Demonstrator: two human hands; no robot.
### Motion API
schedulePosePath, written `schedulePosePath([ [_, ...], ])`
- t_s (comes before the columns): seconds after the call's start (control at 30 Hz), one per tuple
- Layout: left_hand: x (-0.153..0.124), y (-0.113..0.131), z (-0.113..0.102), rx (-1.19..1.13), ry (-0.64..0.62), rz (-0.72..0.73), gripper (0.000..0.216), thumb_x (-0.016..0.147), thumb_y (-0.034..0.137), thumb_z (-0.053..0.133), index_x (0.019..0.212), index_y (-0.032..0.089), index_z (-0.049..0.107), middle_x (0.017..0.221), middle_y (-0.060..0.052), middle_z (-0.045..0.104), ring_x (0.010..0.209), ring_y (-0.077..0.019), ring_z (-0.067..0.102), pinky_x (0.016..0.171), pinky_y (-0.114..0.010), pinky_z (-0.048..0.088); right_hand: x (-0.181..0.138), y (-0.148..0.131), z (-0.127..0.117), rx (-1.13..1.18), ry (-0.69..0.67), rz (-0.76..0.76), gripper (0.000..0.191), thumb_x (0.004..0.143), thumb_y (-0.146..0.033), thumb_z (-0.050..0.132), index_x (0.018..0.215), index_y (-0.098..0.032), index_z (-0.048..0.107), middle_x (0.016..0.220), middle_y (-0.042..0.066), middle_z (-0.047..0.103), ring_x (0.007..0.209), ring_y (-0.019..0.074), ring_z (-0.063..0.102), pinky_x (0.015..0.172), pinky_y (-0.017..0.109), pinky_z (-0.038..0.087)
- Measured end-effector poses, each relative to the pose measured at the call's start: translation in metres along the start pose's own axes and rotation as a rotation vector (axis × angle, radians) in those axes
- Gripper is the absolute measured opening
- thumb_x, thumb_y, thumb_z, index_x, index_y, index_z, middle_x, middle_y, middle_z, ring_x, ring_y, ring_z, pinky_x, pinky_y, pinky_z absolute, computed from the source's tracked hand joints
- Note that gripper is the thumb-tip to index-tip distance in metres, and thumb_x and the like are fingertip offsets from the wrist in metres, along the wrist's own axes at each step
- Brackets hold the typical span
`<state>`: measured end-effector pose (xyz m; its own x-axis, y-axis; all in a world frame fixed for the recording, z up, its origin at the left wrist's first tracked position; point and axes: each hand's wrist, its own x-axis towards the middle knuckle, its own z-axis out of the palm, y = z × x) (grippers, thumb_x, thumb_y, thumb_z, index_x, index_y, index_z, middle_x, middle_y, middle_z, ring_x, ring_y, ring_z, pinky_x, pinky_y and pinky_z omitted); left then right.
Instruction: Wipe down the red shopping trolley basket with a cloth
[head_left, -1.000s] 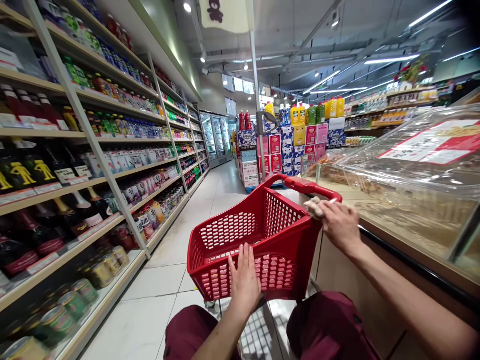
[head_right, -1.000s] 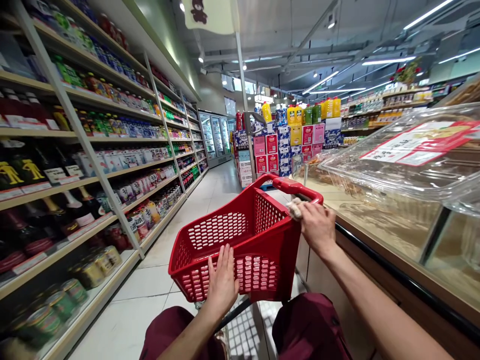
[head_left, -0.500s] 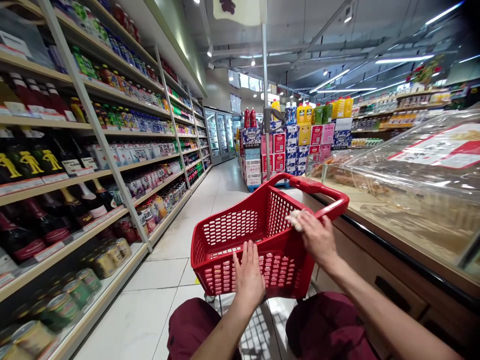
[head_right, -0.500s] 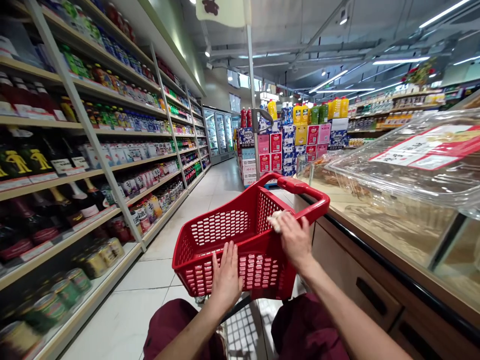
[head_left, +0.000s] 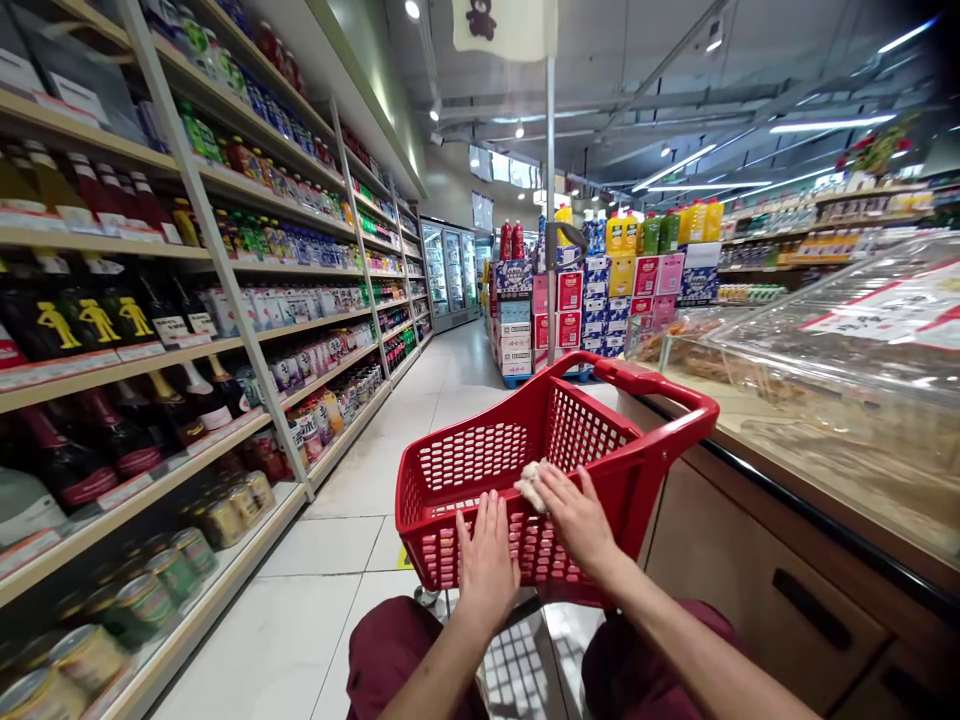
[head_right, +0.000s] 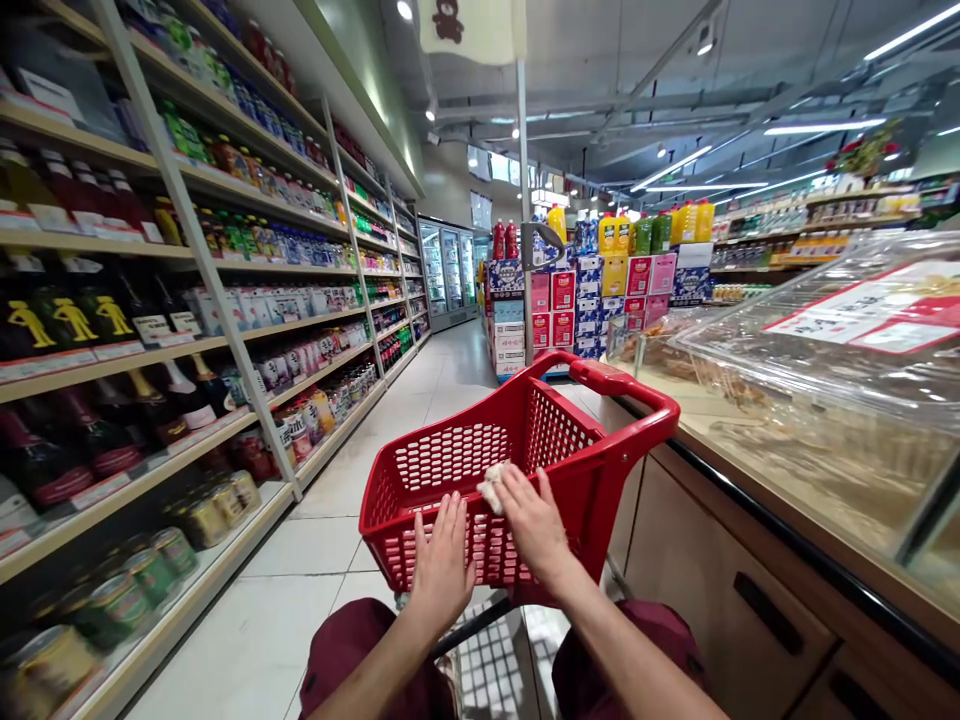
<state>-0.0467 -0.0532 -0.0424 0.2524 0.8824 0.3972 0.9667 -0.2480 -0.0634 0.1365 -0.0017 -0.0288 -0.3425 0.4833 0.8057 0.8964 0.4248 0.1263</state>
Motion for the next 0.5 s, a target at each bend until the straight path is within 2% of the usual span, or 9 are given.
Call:
schedulePosePath([
  [0.07, -0.002, -0.007, 0.000, -0.003, -0.009, -0.032, 0.064, 0.077, 0.028, 0.039, 0.136, 0.010, 0.023, 0.144, -0.010, 0.021, 0.133, -0.0247, 0.014, 0.107, -0.055, 0.009, 0.000, -0.006, 0.004, 0.026, -0.015, -0.022, 0.040, 0.082, -0.007, 0.034, 0.112, -0.021, 0.057, 0.117, 0.004, 0.059, 0.112, 0.0167, 0.049, 0.105, 0.041, 0.011],
  [0.17, -0.005, -0.014, 0.001, -0.005, -0.011, -0.099, 0.065, 0.076, 0.026, 0.040, 0.136, 0.008, 0.024, 0.144, -0.011, 0.021, 0.133, -0.0256, 0.014, 0.106, -0.055, 0.010, -0.001, 0.014, -0.001, -0.035, 0.013, 0.105, 0.039, 0.081, -0.010, 0.036, 0.113, -0.020, 0.056, 0.116, 0.007, 0.060, 0.112, 0.0206, 0.050, 0.104, 0.045, 0.013],
  [0.23, -0.006, -0.015, 0.003, -0.003, -0.004, -0.097, 0.066, 0.074, 0.025, 0.041, 0.136, 0.009, 0.023, 0.144, -0.011, 0.021, 0.134, -0.0255, 0.013, 0.107, -0.054, 0.010, -0.002, 0.018, -0.003, -0.066, 0.035, 0.176, 0.039, 0.081, -0.012, 0.038, 0.115, -0.019, 0.055, 0.116, 0.009, 0.059, 0.112, 0.0228, 0.050, 0.102, 0.048, 0.015],
  [0.3, -0.008, -0.014, 0.005, 0.006, 0.010, -0.086, 0.067, 0.074, 0.023, 0.041, 0.137, 0.010, 0.022, 0.144, -0.010, 0.022, 0.134, -0.0253, 0.012, 0.107, -0.054, 0.010, -0.001, 0.001, 0.001, -0.031, 0.038, 0.149, 0.039, 0.081, -0.010, 0.038, 0.115, -0.019, 0.055, 0.116, 0.009, 0.059, 0.112, 0.0225, 0.049, 0.102, 0.047, 0.017],
  [0.4, -0.011, -0.025, 0.007, 0.019, 0.019, -0.055, 0.068, 0.072, 0.021, 0.041, 0.136, 0.011, 0.023, 0.144, -0.009, 0.023, 0.134, -0.0250, 0.013, 0.107, -0.054, 0.009, 0.003, -0.042, 0.013, 0.088, 0.020, -0.003, 0.042, 0.081, -0.006, 0.036, 0.114, -0.023, 0.056, 0.118, 0.006, 0.058, 0.113, 0.0191, 0.048, 0.102, 0.042, 0.018],
  [0.5, -0.020, -0.052, 0.007, 0.032, 0.014, -0.192, 0.067, 0.071, 0.018, 0.040, 0.135, 0.007, 0.025, 0.143, -0.012, 0.024, 0.133, -0.0255, 0.017, 0.106, -0.055, 0.010, 0.004, -0.059, 0.020, 0.155, 0.008, -0.032, 0.040, 0.082, -0.007, 0.036, 0.113, -0.023, 0.056, 0.115, 0.004, 0.060, 0.107, 0.0180, 0.051, 0.100, 0.040, 0.019],
])
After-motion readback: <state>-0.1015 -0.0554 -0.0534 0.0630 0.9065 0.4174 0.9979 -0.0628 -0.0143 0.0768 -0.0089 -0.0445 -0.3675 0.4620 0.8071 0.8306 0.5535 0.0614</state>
